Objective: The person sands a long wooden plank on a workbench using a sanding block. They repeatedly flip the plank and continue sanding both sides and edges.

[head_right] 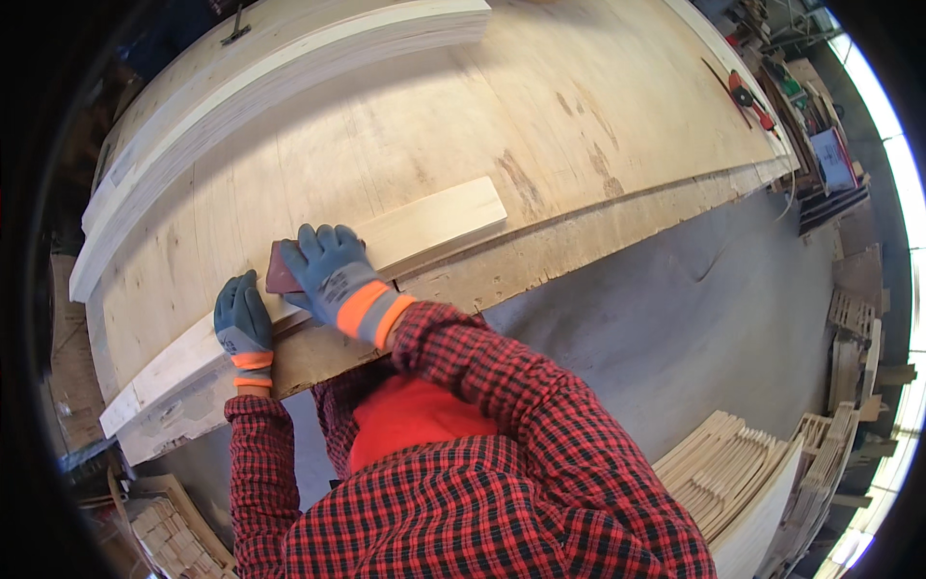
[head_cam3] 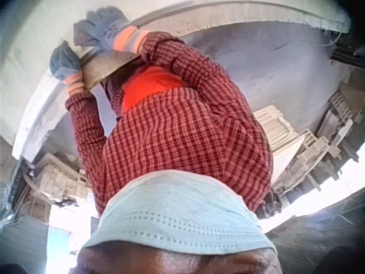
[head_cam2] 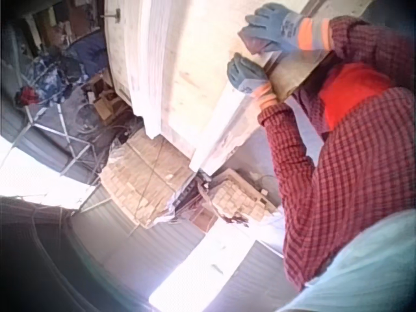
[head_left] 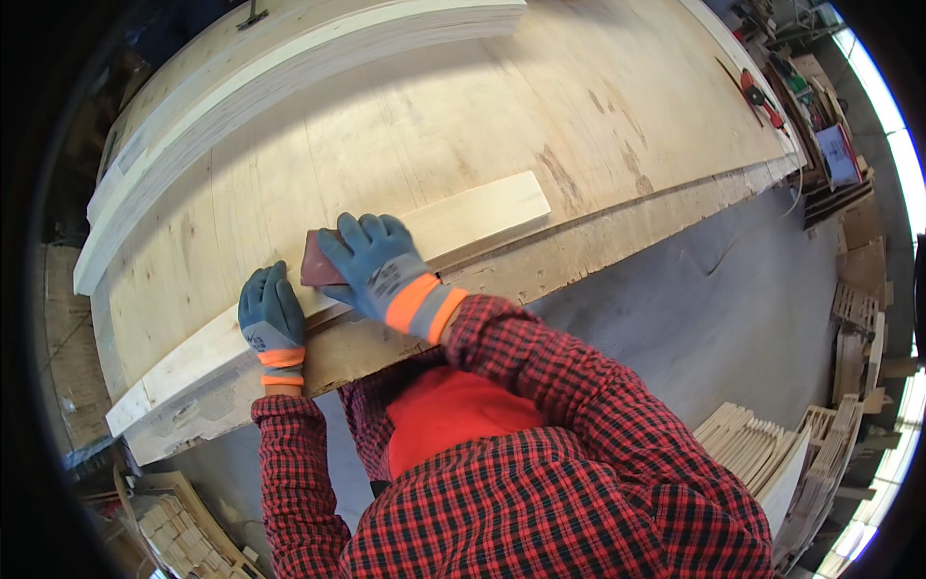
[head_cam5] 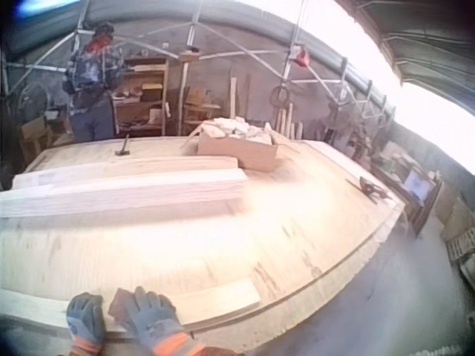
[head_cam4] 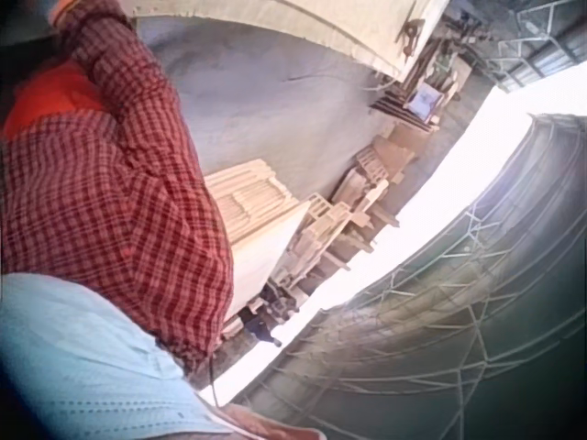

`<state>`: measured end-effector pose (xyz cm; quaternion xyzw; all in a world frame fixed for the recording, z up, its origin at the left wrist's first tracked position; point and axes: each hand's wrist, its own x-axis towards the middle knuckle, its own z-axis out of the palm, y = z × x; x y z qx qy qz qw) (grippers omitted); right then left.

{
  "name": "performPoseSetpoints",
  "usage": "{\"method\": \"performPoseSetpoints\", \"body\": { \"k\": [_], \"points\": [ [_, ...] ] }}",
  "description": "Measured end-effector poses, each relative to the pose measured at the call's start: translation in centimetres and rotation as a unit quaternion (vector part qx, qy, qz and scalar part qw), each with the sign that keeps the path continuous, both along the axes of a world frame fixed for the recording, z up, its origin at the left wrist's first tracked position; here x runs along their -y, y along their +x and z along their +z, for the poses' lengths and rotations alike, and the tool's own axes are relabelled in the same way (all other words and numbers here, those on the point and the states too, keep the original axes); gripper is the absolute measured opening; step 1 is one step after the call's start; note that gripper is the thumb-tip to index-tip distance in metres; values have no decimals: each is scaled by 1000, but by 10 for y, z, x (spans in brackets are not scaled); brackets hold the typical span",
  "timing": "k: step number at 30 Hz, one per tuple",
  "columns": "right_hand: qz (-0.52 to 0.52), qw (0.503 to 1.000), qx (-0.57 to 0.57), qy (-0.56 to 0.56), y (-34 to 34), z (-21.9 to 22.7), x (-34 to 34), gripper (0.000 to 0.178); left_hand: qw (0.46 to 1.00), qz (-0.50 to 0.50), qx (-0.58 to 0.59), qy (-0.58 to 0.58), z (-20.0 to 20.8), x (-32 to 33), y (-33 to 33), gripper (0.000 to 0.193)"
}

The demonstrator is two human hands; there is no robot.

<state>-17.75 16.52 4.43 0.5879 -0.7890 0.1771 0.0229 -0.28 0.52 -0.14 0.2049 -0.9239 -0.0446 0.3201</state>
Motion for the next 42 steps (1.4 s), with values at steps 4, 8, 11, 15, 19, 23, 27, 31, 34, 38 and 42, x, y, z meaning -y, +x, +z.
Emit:
{"method": "performPoseSetpoints", "body": {
  "k": [4,8,11,15,19,23,27,31,34,38,42],
  "points": [
    [-160,982,46,92,-93,-4,-65,67,1000,10,-4,-10,-2,0,0,26],
    [-290,929,-228,-35,-163,-10,-136,70,1000,10,-17,-6,-4,0,2,25],
    [-328,941,-67,51,-125,-12,-118,73,1000,13,-15,3,-4,-1,2,25],
    [-108,994,-8,6,-8,-11,-44,73,1000,7,-11,1,-2,0,2,26],
    [-11,997,-51,-57,2,-18,-46,75,1000,4,2,-18,-2,1,0,26],
    [-217,964,-130,-82,-80,-29,-127,73,1000,4,-19,-10,-4,1,0,26],
    [-301,939,-144,-77,-114,-26,-160,72,1000,12,-16,11,-2,-2,2,25],
    [-211,972,-87,-63,-40,-24,-101,73,1000,23,-6,13,-1,-3,2,25],
    [-32,993,-42,-106,20,-28,-56,76,1000,9,-13,7,-1,-2,1,26],
    [-51,988,-83,-119,-9,-32,-82,76,1000,9,-5,-1,-1,0,0,26],
    [-237,955,-133,-116,-106,-30,-165,74,1000,9,-15,-9,-3,-1,1,25]
  ]
}}
